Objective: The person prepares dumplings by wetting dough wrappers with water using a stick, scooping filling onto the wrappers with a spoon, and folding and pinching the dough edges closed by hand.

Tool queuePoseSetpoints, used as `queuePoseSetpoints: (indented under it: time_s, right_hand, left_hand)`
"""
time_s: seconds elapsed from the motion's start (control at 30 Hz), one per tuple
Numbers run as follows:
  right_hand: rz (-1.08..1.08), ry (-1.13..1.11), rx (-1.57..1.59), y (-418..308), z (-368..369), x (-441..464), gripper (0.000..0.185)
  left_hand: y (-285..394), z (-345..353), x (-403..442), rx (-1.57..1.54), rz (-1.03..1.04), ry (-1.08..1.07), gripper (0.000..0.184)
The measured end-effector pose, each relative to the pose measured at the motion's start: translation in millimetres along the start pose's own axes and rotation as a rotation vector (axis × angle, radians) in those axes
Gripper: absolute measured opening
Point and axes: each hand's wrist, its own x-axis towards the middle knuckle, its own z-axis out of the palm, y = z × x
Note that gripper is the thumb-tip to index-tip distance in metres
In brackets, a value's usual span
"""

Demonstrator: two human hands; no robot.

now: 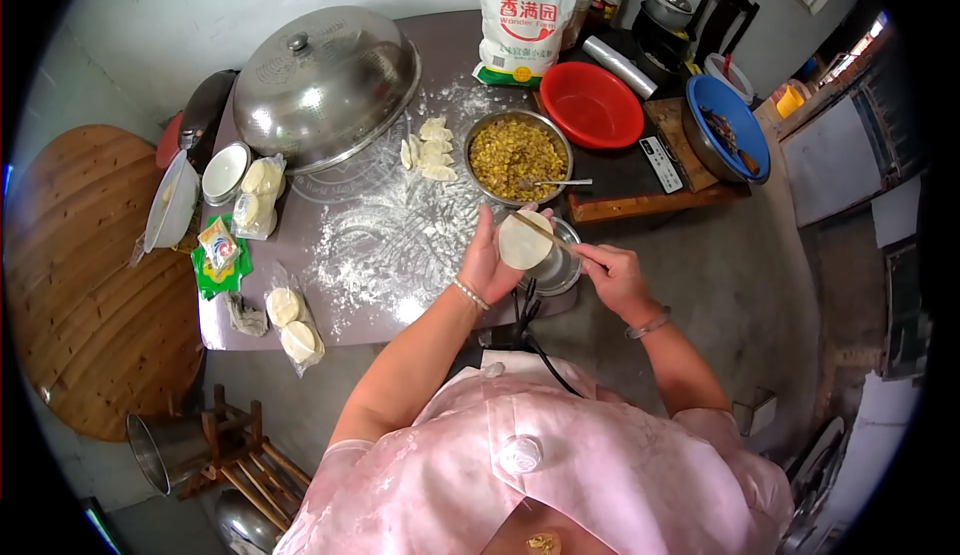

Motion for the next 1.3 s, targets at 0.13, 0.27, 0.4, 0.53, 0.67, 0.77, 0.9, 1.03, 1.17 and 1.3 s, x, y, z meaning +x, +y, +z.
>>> queuePoseSetpoints:
  time_s: [0.13, 0.27, 0.4, 0.53, 0.67, 0.77, 0.9, 1.03, 1.17, 1.3]
  right_hand:
    - [0.034, 0.017, 0.023, 4, -1, 2, 0.025]
    - [-0.019, -0.019, -0.006, -8, -2, 5, 0.026]
    - [-0.098, -0.058, -0.030, -18, 3, 5, 0.026]
    - [-0.150, -0.114, -0.104, -27, 3, 7, 0.025]
    - [-0.199, -0.116, -0.121, -26, 3, 8, 0.026]
    - [-0.214, -0.113, -0.108, -25, 0, 9, 0.026]
    - [-0.082, -0.031, -0.010, -12, -11, 8, 0.024]
    - [0.186, -0.081, -0.195, 30, -21, 2, 0.024]
    - [0.328, -0.276, -0.563, 70, 2, -7, 0.030]
    - [0.362, -0.285, -0.636, 93, 17, -16, 0.031]
  left_hand:
    - [5, 9, -5, 0.005, 0.026, 0.003, 0.082]
    - [9, 12, -6, -0.060, 0.072, 0.019, 0.083]
    - [10, 20, -6, -0.126, 0.134, 0.108, 0.083]
    - [16, 25, -5, -0.181, 0.190, 0.125, 0.083]
    - [22, 26, -3, -0.205, 0.230, 0.115, 0.083]
    - [27, 27, -4, -0.196, 0.248, 0.121, 0.083]
    - [31, 12, -4, -0.219, 0.249, 0.067, 0.086]
    - [33, 10, -15, -0.120, 0.225, 0.090, 0.089]
    - [29, 8, -16, -0.110, 0.207, 0.103, 0.088]
    - [26, 7, -15, -0.144, 0.177, 0.104, 0.087]
